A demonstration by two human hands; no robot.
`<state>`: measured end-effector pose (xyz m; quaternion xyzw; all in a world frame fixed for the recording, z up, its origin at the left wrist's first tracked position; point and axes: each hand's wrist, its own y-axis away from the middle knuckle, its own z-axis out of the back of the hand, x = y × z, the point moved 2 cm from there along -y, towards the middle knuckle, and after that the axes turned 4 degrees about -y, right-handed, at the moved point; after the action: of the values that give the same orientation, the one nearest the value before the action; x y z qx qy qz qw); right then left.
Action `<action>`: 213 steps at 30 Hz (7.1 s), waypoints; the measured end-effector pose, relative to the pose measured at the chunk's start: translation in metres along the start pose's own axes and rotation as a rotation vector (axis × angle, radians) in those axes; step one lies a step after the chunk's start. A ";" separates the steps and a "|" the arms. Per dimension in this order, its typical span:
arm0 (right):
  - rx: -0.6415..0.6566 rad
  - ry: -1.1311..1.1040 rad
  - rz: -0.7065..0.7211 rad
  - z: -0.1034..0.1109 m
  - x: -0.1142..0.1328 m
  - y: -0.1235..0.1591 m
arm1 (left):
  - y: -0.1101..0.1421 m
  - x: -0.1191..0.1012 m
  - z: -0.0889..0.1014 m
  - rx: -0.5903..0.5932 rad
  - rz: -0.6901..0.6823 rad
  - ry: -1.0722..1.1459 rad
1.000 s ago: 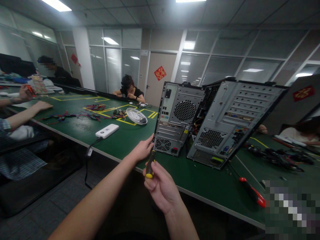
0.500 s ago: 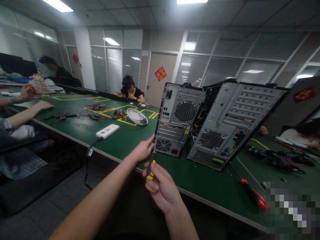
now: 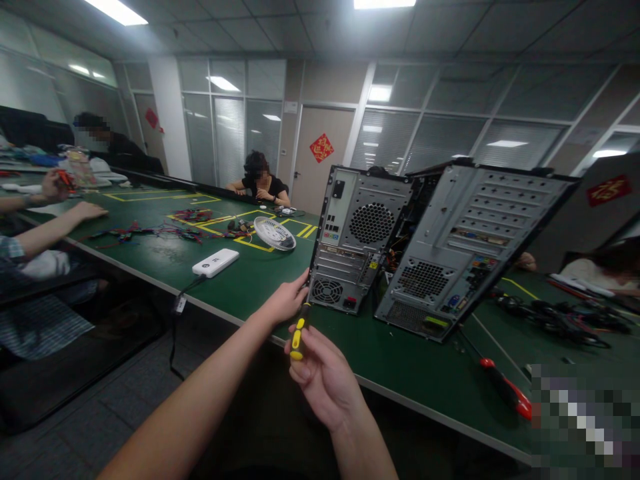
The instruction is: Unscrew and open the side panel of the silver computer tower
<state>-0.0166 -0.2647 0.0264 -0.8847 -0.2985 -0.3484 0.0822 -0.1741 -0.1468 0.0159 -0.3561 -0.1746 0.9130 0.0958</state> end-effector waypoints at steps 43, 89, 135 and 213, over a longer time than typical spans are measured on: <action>0.018 -0.047 -0.018 0.003 0.001 -0.004 | -0.001 -0.001 -0.001 -0.013 -0.004 0.005; -0.017 -0.009 0.020 0.003 0.000 -0.001 | -0.001 0.002 -0.002 -0.011 -0.013 -0.013; 0.017 -0.028 0.011 0.003 -0.002 -0.004 | -0.003 0.006 -0.004 -0.005 -0.009 0.010; -0.006 0.010 0.025 0.002 0.000 -0.002 | -0.001 0.002 -0.002 -0.003 0.009 -0.008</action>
<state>-0.0165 -0.2625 0.0252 -0.8867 -0.2861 -0.3529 0.0853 -0.1741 -0.1448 0.0143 -0.3533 -0.1747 0.9146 0.0906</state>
